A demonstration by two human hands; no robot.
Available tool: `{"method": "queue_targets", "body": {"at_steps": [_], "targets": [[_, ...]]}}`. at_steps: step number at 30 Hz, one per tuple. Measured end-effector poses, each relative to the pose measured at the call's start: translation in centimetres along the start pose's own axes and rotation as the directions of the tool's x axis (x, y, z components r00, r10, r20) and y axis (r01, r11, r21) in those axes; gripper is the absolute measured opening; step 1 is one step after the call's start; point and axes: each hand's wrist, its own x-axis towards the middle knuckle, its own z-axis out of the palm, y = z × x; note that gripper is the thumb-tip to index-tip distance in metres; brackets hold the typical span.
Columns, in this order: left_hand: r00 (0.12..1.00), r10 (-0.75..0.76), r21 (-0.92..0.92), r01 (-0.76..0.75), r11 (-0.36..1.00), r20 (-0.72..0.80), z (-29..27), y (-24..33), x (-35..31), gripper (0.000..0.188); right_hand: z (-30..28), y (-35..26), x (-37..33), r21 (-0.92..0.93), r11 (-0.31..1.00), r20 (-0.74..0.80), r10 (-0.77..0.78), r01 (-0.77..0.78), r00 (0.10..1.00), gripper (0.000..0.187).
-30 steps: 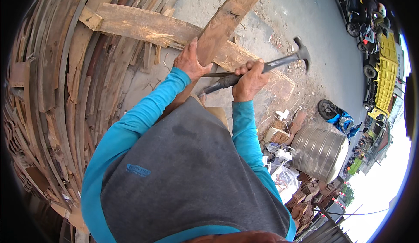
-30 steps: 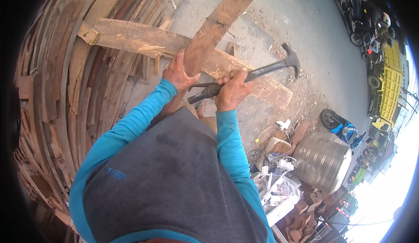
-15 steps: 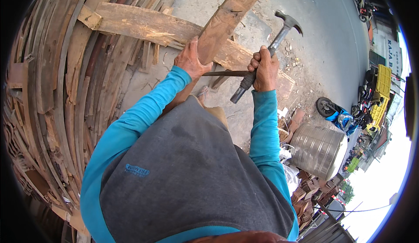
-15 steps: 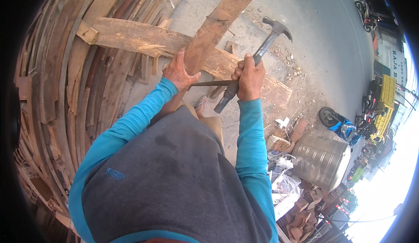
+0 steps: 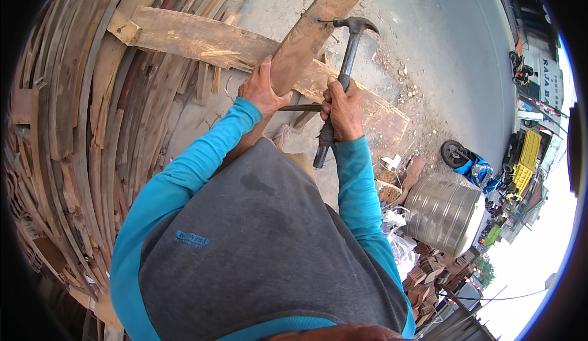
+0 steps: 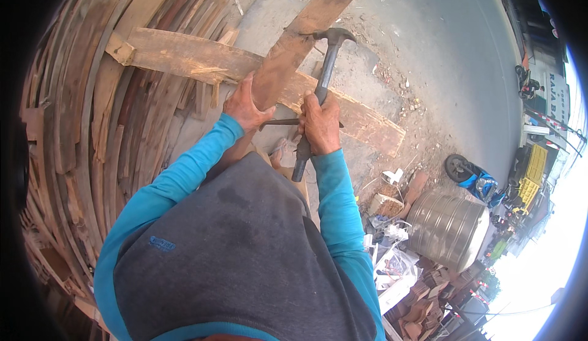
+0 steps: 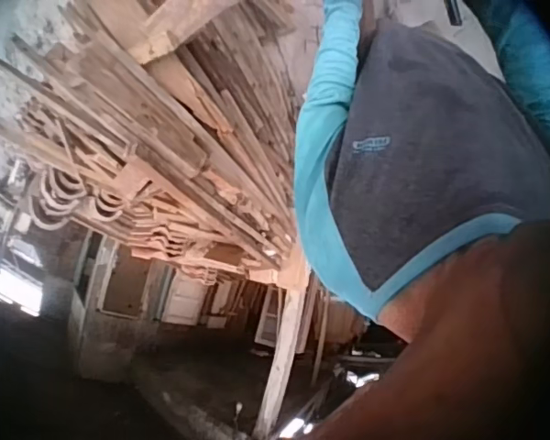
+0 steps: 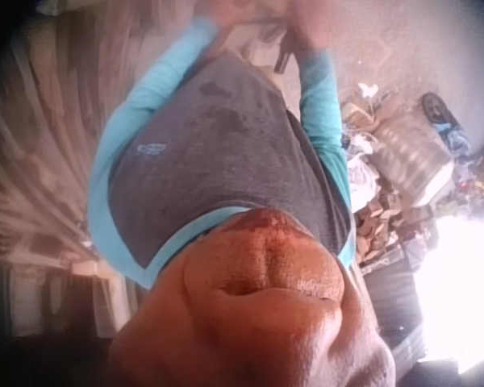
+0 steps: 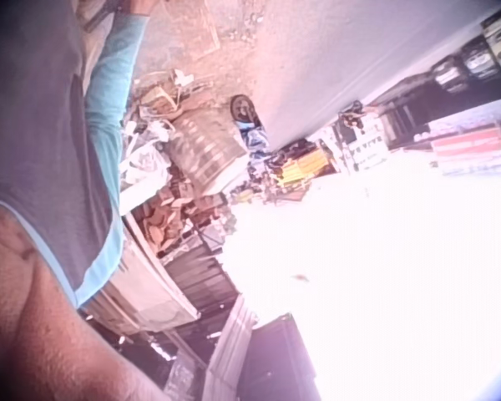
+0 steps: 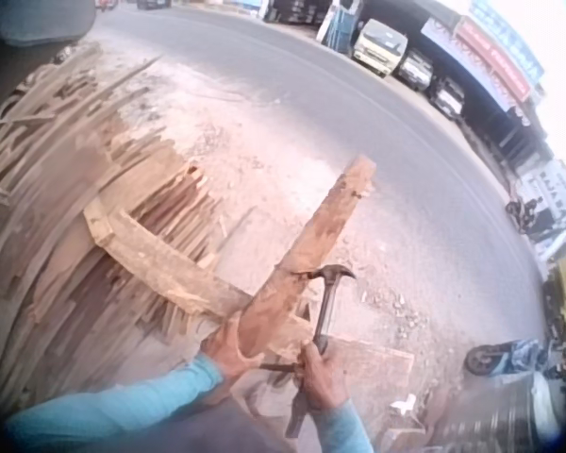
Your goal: The person removes nails from a wooden plank using a hammer and a metal rod, then picks up the loosened nails by hand.
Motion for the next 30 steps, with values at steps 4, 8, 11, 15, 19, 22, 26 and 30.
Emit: {"method": "queue_targets", "body": {"at_steps": [4, 8, 11, 15, 19, 22, 26, 30], "targets": [[1.000, -0.004, 0.005, 0.004, 1.000, -0.010, -0.4, 0.1, 0.3, 0.102, -1.2, -1.4, -1.8, 0.210, 0.954, -0.162, -0.184, 0.216, 0.969, 0.020], [1.000, -0.019, 0.004, 0.019, 1.000, -0.003, -0.2, 0.2, 0.1, 0.102, -2.0, -3.4, -0.1, 0.214, 0.802, -0.483, -0.410, 0.558, 0.774, 0.019], [0.999, -0.025, 0.003, 0.025, 1.000, 0.027, 0.0, 0.8, 0.3, 0.102, 0.5, 0.6, 0.8, 0.163, 0.890, -0.448, -0.319, 0.426, 0.835, 0.019], [1.000, -0.006, 0.019, 0.007, 1.000, -0.022, -0.3, -0.3, 0.0, 0.102, -0.8, 0.2, -0.4, 0.202, 0.979, 0.028, 0.022, -0.028, 0.999, 0.022], [1.000, -0.015, 0.007, 0.015, 1.000, -0.005, -0.2, -0.2, 0.1, 0.103, -1.8, -3.1, -1.9, 0.190, 0.848, -0.455, -0.372, 0.496, 0.809, 0.019], [0.999, -0.034, 0.015, 0.034, 0.999, 0.010, -0.2, 0.3, 0.0, 0.103, -2.3, -2.5, 0.3, 0.202, 0.716, -0.618, -0.436, 0.668, 0.655, 0.018], [0.999, -0.026, -0.002, 0.026, 1.000, 0.021, 0.0, 0.6, 0.3, 0.103, 1.2, 3.5, 1.2, 0.092, 0.995, -0.073, 0.040, -0.033, 0.997, 0.021], [1.000, -0.026, 0.011, 0.026, 1.000, 0.007, -0.6, 0.1, 0.7, 0.102, -0.5, 0.4, -1.0, 0.250, 0.938, -0.234, -0.181, 0.239, 0.955, 0.018]]}}
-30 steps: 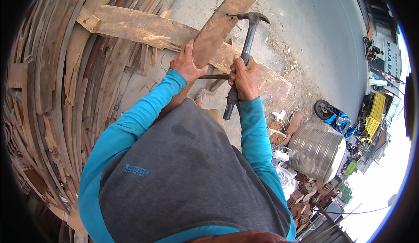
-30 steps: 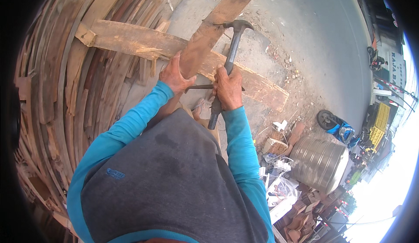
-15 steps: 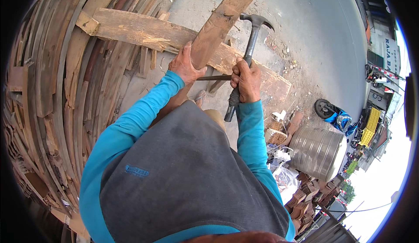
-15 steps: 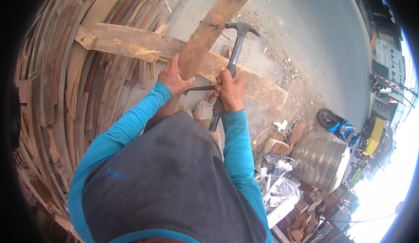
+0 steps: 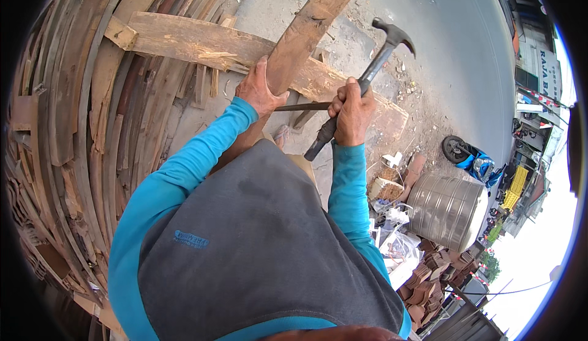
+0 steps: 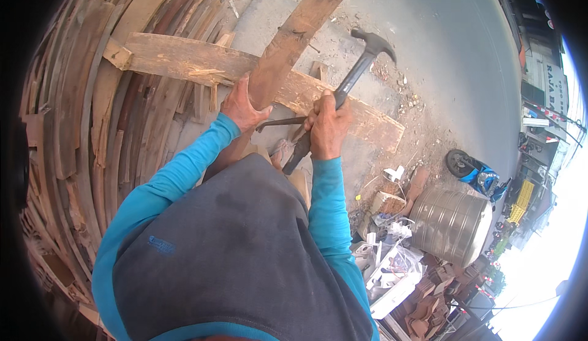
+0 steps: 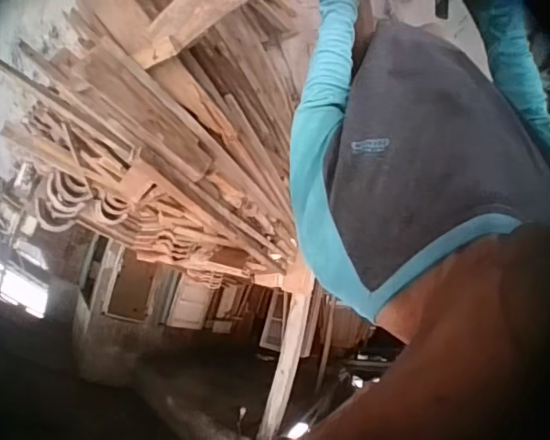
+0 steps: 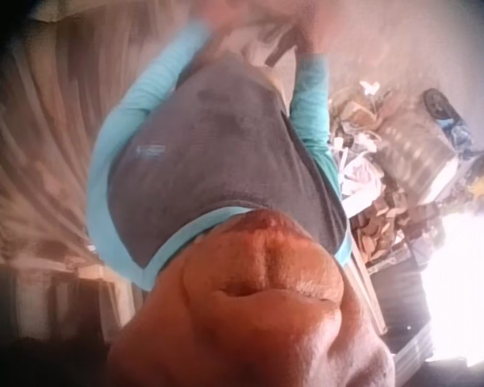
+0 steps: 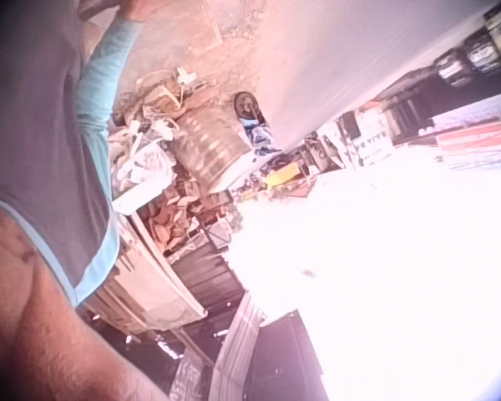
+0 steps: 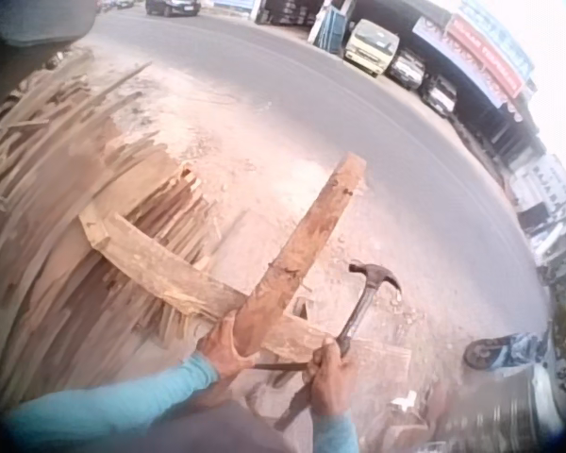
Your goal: The person removes nails from a wooden plank using a hammer and a metal rod, then picks up the loosened nails by hand.
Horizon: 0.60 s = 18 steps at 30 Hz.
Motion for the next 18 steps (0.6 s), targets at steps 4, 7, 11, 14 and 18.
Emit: {"method": "queue_targets", "body": {"at_steps": [4, 7, 11, 14, 18], "targets": [[1.000, -0.003, 0.001, 0.003, 1.000, 0.008, 0.3, 0.3, -0.6, 0.103, -0.6, -2.7, 0.5, 0.095, 0.902, -0.324, -0.371, 0.421, 0.870, 0.020], [1.000, -0.020, -0.007, 0.021, 1.000, 0.023, 0.2, 0.2, -0.6, 0.102, 0.7, 0.9, 1.3, 0.014, 0.934, -0.225, -0.344, 0.356, 0.911, 0.024], [0.999, 0.037, -0.055, -0.038, 0.998, -0.009, 1.3, -2.3, -0.4, 0.102, 2.8, 4.0, -2.9, -0.645, 0.643, 0.564, 0.037, 0.412, 0.825, 0.040], [1.000, 0.019, -0.008, -0.019, 1.000, 0.018, 0.2, -0.5, -0.8, 0.097, 3.5, 1.3, -5.8, -0.567, 0.776, 0.418, -0.019, 0.277, 0.908, 0.036], [1.000, -0.022, -0.032, 0.022, 0.999, 0.017, 0.1, 0.1, -0.9, 0.100, 0.4, -4.2, -3.0, -0.505, 0.838, 0.204, -0.115, 0.205, 0.972, 0.030]]}}
